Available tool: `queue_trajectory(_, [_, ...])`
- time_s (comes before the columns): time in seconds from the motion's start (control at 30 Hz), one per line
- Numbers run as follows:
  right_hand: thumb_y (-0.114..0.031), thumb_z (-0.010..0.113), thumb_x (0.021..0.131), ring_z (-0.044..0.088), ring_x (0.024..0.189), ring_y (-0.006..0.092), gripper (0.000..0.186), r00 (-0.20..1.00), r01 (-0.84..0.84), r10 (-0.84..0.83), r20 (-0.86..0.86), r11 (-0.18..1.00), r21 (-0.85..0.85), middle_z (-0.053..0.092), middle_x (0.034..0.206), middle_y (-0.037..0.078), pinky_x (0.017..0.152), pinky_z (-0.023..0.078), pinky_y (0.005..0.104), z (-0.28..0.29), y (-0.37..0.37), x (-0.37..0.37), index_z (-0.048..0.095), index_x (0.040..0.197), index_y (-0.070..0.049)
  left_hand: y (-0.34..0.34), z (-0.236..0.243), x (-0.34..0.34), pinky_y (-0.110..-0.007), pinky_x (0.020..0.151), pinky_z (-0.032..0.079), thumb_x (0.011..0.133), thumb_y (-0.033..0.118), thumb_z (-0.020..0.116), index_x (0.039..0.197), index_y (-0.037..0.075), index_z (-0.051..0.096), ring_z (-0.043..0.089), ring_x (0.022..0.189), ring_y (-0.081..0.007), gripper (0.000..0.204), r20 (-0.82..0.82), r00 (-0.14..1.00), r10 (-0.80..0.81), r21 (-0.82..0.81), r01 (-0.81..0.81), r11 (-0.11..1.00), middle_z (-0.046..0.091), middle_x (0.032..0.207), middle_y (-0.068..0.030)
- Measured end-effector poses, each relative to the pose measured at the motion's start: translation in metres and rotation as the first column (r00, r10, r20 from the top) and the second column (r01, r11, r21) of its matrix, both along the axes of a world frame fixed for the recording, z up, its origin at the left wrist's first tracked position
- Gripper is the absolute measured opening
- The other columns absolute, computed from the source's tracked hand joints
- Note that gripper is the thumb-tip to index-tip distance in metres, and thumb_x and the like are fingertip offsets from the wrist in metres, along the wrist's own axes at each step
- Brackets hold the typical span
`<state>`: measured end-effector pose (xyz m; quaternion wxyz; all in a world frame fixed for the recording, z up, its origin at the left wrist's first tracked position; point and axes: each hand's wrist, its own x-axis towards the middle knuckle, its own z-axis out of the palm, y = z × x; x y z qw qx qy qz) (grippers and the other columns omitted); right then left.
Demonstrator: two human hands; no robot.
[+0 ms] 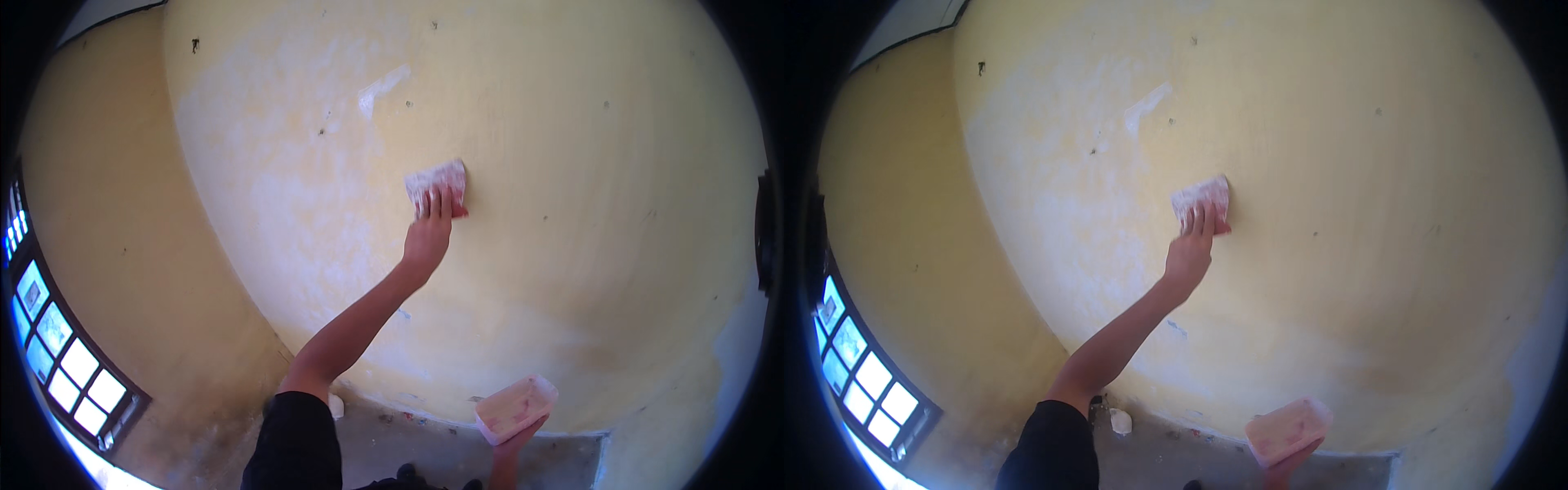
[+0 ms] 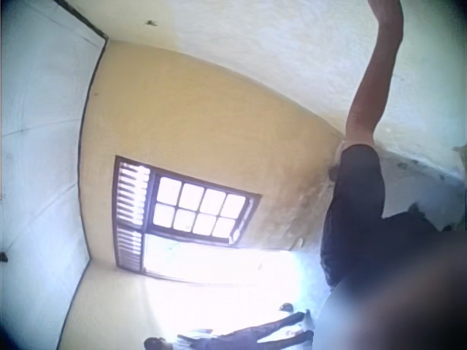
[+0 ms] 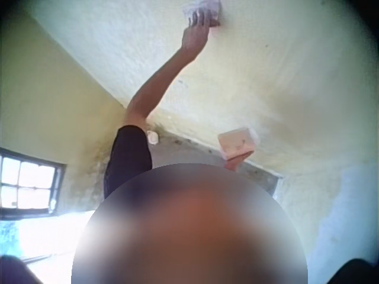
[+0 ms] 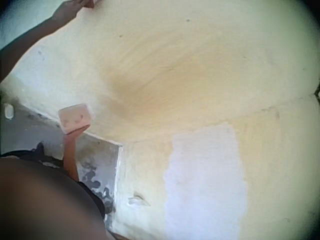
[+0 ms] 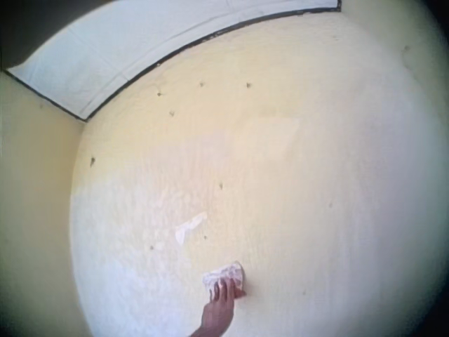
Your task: The person applies plaster to a wall using a trowel and a container. They repeatedly scoop plaster from the container and spread it onto the wall surface in smooth strokes.
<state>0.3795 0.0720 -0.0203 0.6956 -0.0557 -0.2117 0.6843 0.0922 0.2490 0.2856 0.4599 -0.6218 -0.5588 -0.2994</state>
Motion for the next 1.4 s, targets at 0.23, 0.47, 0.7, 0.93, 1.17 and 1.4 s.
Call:
queue_trajectory(0.23, [-0.064, 0.023, 0.101, 0.041, 0.134, 0.0254, 0.072, 0.971, 0.128, -0.134, 0.195, 0.991, 0.046, 0.043, 0.145, 0.007, 0.113, 0.034, 0.0433, -0.035, 0.006, 0.042, 0.033, 0.149, -0.012, -0.062, 0.072, -0.026, -0.054, 0.073, 0.054, 0.086, 0.0, 0.051, 0.125, -0.001, 0.058, 0.066, 0.082, -0.0456, 0.04, 0.529, 0.844, -0.089, 0.057, 0.069, 0.996, 0.066, 0.094, -0.0312])
queue_trajectory(0.47, [-0.063, 0.02, 0.102, 0.036, 0.138, 0.0256, 0.071, 0.954, 0.102, -0.114, 0.279, 0.993, 0.056, 0.039, 0.15, 0.007, 0.116, 0.03, 0.0417, -0.015, -0.009, 0.079, 0.027, 0.153, -0.014, -0.034, 0.219, -0.096, -0.052, 0.083, 0.053, 0.095, 0.04, 0.047, 0.114, -0.001, 0.066, 0.066, 0.092, -0.0462, 0.05, 0.63, 0.757, 0.173, 0.112, -0.309, 0.944, 0.068, 0.092, -0.0297])
queue_trajectory(0.7, [-0.063, 0.019, 0.102, 0.036, 0.139, 0.0257, 0.071, 0.975, 0.082, -0.089, 0.203, 0.996, 0.043, 0.039, 0.15, 0.007, 0.116, 0.029, 0.0415, -0.029, 0.019, 0.114, 0.026, 0.154, -0.015, 0.003, 0.212, 0.058, -0.05, 0.085, 0.053, 0.089, 0.024, 0.054, 0.121, 0.012, 0.069, 0.067, 0.09, -0.0435, 0.038, 0.482, 0.875, -0.039, 0.123, -0.024, 0.992, 0.069, 0.09, -0.0262])
queue_trajectory(0.93, [-0.063, 0.021, 0.102, 0.037, 0.139, 0.0252, 0.069, 0.965, 0.086, -0.108, 0.237, 0.991, 0.1, 0.039, 0.15, 0.006, 0.116, 0.03, 0.0421, -0.019, 0.024, 0.124, 0.025, 0.154, -0.017, -0.034, 0.155, 0.107, -0.05, 0.077, 0.055, 0.075, -0.003, 0.054, 0.128, 0.013, 0.065, 0.067, 0.081, -0.0417, 0.056, 0.357, 0.916, -0.184, 0.001, 0.196, 0.981, 0.068, 0.085, -0.026])
queue_trajectory(1.17, [-0.066, 0.029, 0.099, 0.048, 0.121, 0.0245, 0.066, 0.972, 0.042, -0.047, 0.23, 0.999, 0.028, 0.048, 0.132, 0.005, 0.101, 0.042, 0.043, -0.046, 0.025, 0.114, 0.037, 0.142, -0.016, -0.004, 0.145, -0.037, -0.051, 0.06, 0.054, 0.082, 0.0, 0.054, 0.143, 0.008, 0.045, 0.068, 0.069, -0.04, 0.063, 0.374, 0.912, 0.165, 0.209, -0.257, 0.944, 0.066, 0.097, -0.0244])
queue_trajectory(1.4, [-0.068, 0.037, 0.095, 0.058, 0.1, 0.0233, 0.064, 0.974, -0.037, 0.027, 0.224, 0.999, 0.04, 0.057, 0.109, 0.005, 0.082, 0.053, 0.0421, -0.044, 0.035, 0.101, 0.049, 0.126, -0.014, -0.007, -0.005, 0.0, -0.041, 0.059, 0.058, 0.071, -0.005, 0.059, 0.144, 0.004, 0.043, 0.071, 0.082, -0.0337, 0.075, 0.041, 0.999, -0.019, -0.092, 0.023, 0.995, 0.053, 0.14, -0.0211])
